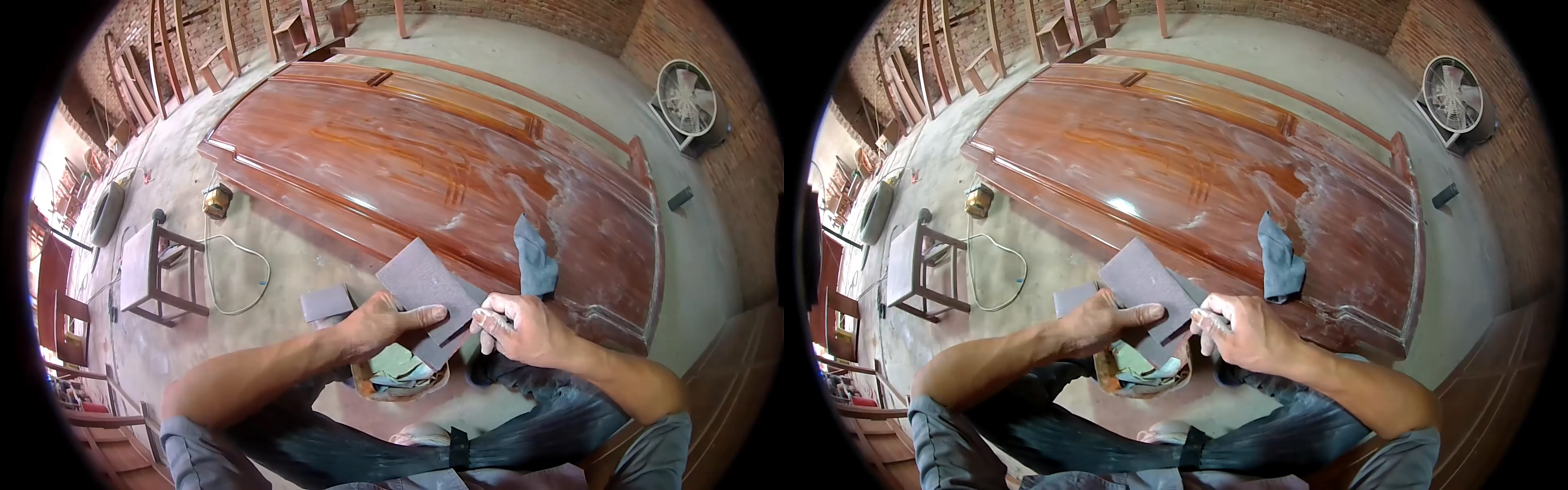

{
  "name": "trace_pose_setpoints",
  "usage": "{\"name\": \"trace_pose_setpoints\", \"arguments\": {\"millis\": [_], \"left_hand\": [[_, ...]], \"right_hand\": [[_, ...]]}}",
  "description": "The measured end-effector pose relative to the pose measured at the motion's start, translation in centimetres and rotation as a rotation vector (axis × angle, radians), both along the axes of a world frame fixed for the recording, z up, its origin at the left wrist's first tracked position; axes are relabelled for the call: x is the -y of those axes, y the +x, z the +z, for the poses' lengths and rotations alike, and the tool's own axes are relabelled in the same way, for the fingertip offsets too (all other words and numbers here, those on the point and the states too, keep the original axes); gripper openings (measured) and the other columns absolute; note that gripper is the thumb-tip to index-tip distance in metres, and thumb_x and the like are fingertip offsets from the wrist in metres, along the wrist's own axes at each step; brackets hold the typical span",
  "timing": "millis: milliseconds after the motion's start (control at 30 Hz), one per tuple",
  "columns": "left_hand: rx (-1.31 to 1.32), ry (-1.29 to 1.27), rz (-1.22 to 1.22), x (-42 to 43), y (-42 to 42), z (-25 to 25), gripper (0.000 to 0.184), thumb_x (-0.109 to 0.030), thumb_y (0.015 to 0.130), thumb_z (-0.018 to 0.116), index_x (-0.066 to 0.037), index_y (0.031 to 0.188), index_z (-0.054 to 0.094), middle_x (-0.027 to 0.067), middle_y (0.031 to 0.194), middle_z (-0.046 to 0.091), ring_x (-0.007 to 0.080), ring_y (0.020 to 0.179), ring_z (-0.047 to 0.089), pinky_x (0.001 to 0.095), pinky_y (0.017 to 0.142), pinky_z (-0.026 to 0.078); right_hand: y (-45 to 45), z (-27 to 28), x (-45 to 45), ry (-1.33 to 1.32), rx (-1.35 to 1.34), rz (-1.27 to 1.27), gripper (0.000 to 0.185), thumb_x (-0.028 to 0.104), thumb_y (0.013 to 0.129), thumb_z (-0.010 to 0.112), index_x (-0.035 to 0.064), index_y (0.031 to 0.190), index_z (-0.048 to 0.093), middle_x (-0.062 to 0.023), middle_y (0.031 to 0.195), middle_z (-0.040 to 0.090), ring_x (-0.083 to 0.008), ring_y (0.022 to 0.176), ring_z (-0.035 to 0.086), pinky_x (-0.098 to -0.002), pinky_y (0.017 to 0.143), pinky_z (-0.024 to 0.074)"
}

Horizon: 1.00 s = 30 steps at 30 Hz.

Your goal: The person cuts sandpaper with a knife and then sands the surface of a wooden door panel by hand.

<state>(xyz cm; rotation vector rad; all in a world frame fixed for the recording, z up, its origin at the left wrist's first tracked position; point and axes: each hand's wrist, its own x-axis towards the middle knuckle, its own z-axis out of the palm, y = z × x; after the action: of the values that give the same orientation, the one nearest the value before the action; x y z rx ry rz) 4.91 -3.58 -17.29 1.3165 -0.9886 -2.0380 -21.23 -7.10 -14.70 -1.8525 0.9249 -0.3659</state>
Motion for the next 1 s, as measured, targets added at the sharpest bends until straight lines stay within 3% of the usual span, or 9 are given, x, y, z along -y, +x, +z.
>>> {"name": "trace_pose_setpoints", "arguments": {"millis": [133, 167, 267, 467, 600, 633, 700, 800, 1000], "left_hand": [[0.135, -0.062, -0.069, -0.2, -0.3, 0.2, 0.044, -0.032, 0.098, 0.076, 0.000, 0.126, 0.066, 0.0105, 0.115, 0.073, 0.0191, 0.105, 0.068, 0.0382, 0.092, 0.056], [0.067, -0.176, 0.040, -0.7, -0.7, 0.3, 0.041, -0.041, 0.093, 0.079, -0.005, 0.114, 0.074, 0.0078, 0.101, 0.076, 0.0179, 0.091, 0.068, 0.0366, 0.082, 0.056], [0.223, -0.074, -0.074, -0.3, -0.3, 3.8, 0.042, -0.041, 0.094, 0.079, -0.004, 0.113, 0.074, 0.0090, 0.101, 0.076, 0.0185, 0.092, 0.069, 0.0375, 0.082, 0.056], [0.166, -0.100, -0.076, -1.1, 1.8, 0.4, 0.046, -0.040, 0.093, 0.080, -0.002, 0.118, 0.073, 0.0099, 0.102, 0.076, 0.0182, 0.092, 0.069, 0.0355, 0.078, 0.057], [0.246, -0.040, -0.125, -1.1, 1.2, 1.9, 0.043, -0.031, 0.094, 0.080, -0.001, 0.122, 0.069, 0.0099, 0.109, 0.076, 0.0180, 0.099, 0.070, 0.0341, 0.082, 0.059], [0.251, -0.035, -0.144, -1.0, 0.8, 1.7, 0.043, -0.031, 0.094, 0.081, -0.001, 0.122, 0.069, 0.0098, 0.110, 0.076, 0.0181, 0.099, 0.070, 0.0343, 0.083, 0.058], [0.284, 0.022, -0.149, -1.2, 0.5, 0.3, 0.044, -0.031, 0.093, 0.082, -0.002, 0.122, 0.069, 0.0097, 0.111, 0.076, 0.0181, 0.101, 0.069, 0.0344, 0.086, 0.058], [0.166, -0.152, -0.063, -1.8, 0.7, -1.4, 0.049, -0.047, 0.089, 0.082, -0.001, 0.109, 0.077, 0.0070, 0.084, 0.073, 0.0173, 0.065, 0.065, 0.0332, 0.041, 0.052], [0.234, -0.251, -0.176, -2.8, 0.8, -3.0, 0.057, -0.054, 0.086, 0.082, -0.001, 0.107, 0.076, 0.0074, 0.077, 0.069, 0.0177, 0.063, 0.065, 0.0328, 0.039, 0.051]], "right_hand": [[0.1, 0.9, -0.3, 0.001, -0.050, -0.042, 0.022, 0.018, 0.105, 0.061, -0.0013, 0.095, 0.068, -0.0097, 0.070, 0.071, -0.0191, 0.062, 0.068, -0.0357, 0.063, 0.0526], [0.1, 1.1, -0.4, 0.019, -0.043, -0.061, 0.022, 0.018, 0.104, 0.062, -0.0011, 0.095, 0.068, -0.0093, 0.069, 0.070, -0.0187, 0.062, 0.067, -0.0351, 0.062, 0.0523], [-0.3, 1.4, -0.7, -0.013, -0.018, -0.063, 0.022, 0.017, 0.104, 0.061, -0.0010, 0.095, 0.068, -0.0085, 0.068, 0.070, -0.0171, 0.060, 0.066, -0.0334, 0.060, 0.0512], [-1.1, 2.0, -1.1, 0.087, -0.094, -0.029, 0.020, 0.014, 0.105, 0.060, -0.0011, 0.094, 0.069, -0.0040, 0.067, 0.066, -0.0087, 0.060, 0.061, -0.0285, 0.058, 0.0489], [0.1, 1.3, -1.2, -0.049, -0.018, -0.033, 0.016, 0.011, 0.105, 0.061, -0.0010, 0.111, 0.069, -0.0058, 0.068, 0.067, -0.0093, 0.061, 0.062, -0.0290, 0.058, 0.0496], [0.3, 1.2, -0.9, -0.069, -0.044, -0.008, 0.020, 0.012, 0.102, 0.062, 0.0001, 0.118, 0.065, -0.0132, 0.071, 0.069, -0.0234, 0.062, 0.068, -0.0374, 0.061, 0.0526], [0.7, 1.3, -0.8, -0.024, -0.045, 0.003, 0.020, 0.012, 0.103, 0.062, -0.0002, 0.117, 0.066, -0.0130, 0.072, 0.070, -0.0231, 0.062, 0.068, -0.0371, 0.061, 0.0525], [0.2, 1.6, -0.9, 0.005, -0.049, -0.007, 0.019, 0.013, 0.104, 0.060, -0.0009, 0.115, 0.067, -0.0133, 0.072, 0.070, -0.0226, 0.062, 0.067, -0.0369, 0.062, 0.0527], [-0.1, 0.4, -1.5, -0.051, -0.018, -0.012, 0.018, 0.014, 0.105, 0.063, -0.0013, 0.111, 0.070, -0.0070, 0.069, 0.067, -0.0137, 0.060, 0.062, -0.0317, 0.060, 0.0507]]}}
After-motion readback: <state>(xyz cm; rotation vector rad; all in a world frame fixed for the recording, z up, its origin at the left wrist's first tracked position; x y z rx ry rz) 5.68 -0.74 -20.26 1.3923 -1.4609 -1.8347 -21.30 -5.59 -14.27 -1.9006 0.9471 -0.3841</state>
